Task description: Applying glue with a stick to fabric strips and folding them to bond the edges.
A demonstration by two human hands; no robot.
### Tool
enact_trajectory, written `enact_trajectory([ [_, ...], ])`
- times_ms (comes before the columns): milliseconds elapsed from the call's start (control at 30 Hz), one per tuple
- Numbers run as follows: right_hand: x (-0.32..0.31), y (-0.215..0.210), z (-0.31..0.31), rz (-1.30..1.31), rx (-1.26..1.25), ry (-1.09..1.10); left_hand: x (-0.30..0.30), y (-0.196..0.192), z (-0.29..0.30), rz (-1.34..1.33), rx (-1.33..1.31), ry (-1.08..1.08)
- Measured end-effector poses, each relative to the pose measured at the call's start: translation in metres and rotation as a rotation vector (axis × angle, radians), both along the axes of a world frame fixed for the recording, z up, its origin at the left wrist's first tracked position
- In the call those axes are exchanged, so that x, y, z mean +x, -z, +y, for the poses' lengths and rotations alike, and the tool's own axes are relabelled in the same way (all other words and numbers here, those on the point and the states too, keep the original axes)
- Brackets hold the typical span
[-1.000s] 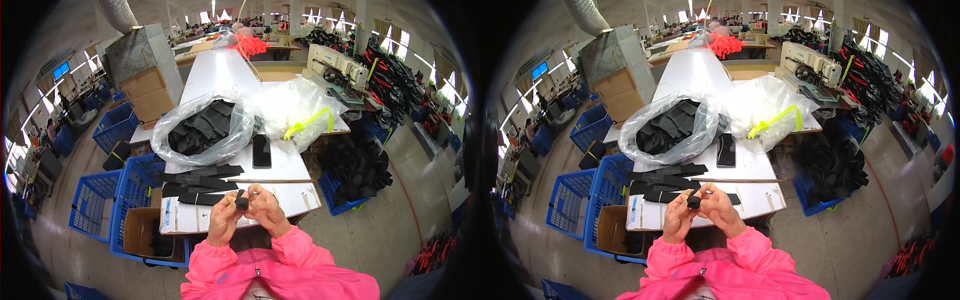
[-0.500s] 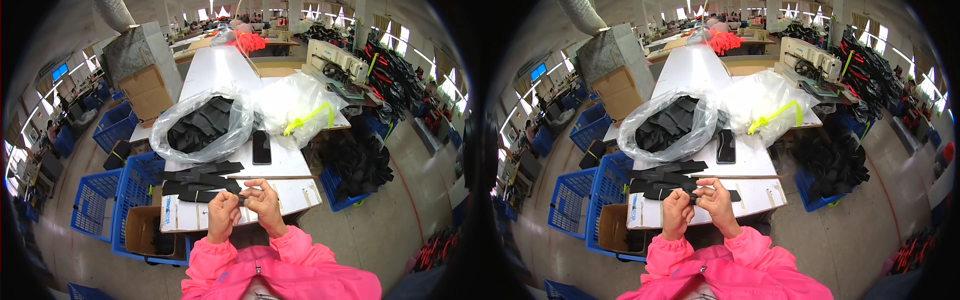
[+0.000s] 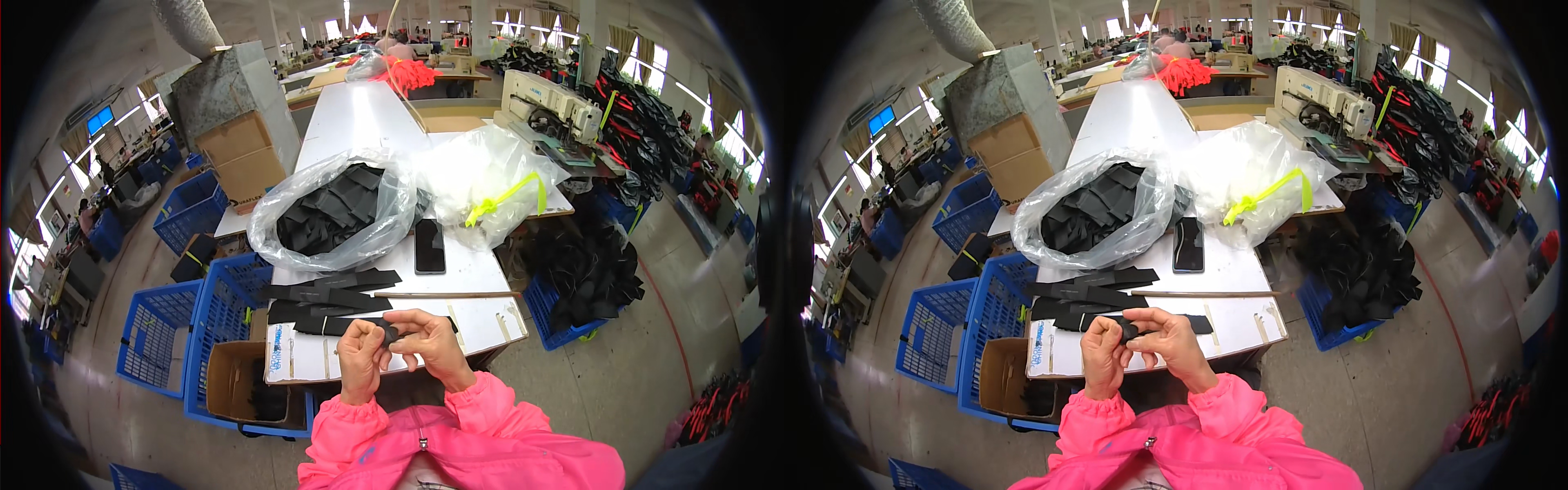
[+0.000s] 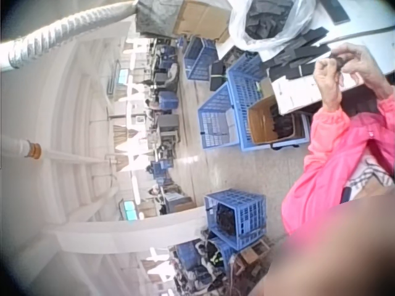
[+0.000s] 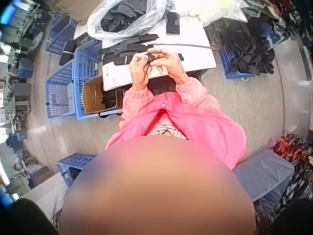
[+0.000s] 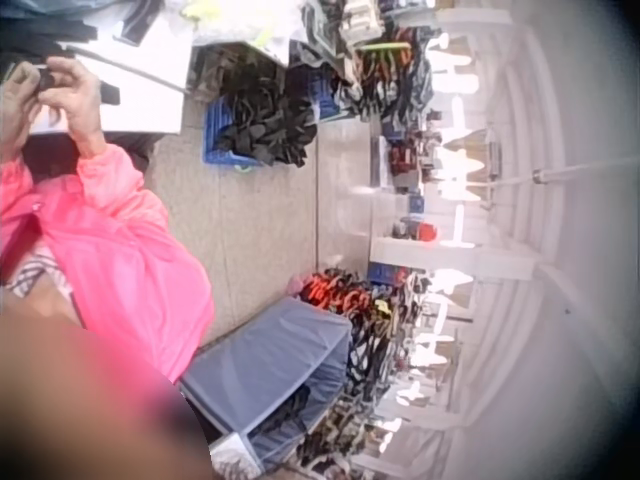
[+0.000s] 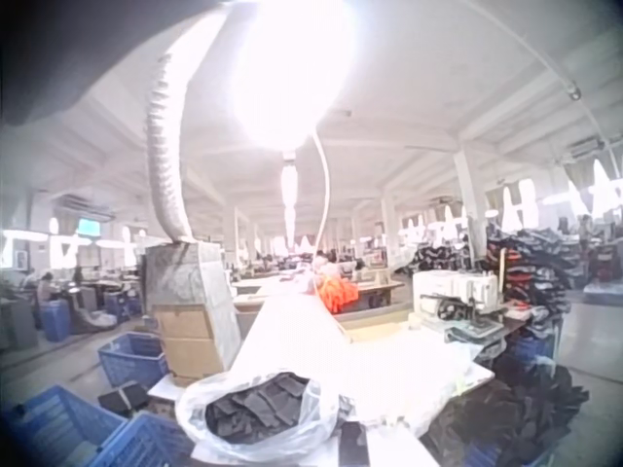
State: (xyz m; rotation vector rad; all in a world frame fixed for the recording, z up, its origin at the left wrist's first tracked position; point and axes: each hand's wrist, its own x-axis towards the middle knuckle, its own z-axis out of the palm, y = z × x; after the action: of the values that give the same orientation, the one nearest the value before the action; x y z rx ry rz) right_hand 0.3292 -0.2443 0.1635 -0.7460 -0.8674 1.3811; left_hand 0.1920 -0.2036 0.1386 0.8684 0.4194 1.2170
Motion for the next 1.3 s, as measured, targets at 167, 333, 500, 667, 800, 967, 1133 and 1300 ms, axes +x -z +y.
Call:
enact_trajectory([
  [167,0.004,-0.010,-0.001,0.117,0.009,-0.195,-0.006,-0.013,-0.006,-0.086,0.061,0.133],
  [333,0.002,-0.007,0.005,0.424,0.252,-0.451,-0.006,-0.021,-0.014,-0.038,0.206,0.190],
  [500,0.004,-0.025,-0.002,-0.058,0.041,-0.157,-0.003,-0.012,-0.003,0.072,0.102,-0.015],
  [667,0.005,-0.018,0.005,0.144,-0.020,-0.190,0.003,-0.013,0.002,0.090,0.112,0.017],
  [800,0.009,0.017,0.016,0.444,0.128,-0.451,0.002,-0.012,-0.003,0.076,0.111,0.158],
  [967,0.021,0.008,0.015,0.266,-0.010,-0.387,-0.001,-0.008,0.009,0.091,0.081,0.187],
  [1133,0.020,0.016,0.014,0.362,-0.099,-0.146,0.003,-0.009,0.009,0.239,0.162,0.008],
  [1300,0.019,0.022,0.015,0.360,-0.144,-0.077,0.000,0.004,0.005,0.478,0.364,-0.087],
])
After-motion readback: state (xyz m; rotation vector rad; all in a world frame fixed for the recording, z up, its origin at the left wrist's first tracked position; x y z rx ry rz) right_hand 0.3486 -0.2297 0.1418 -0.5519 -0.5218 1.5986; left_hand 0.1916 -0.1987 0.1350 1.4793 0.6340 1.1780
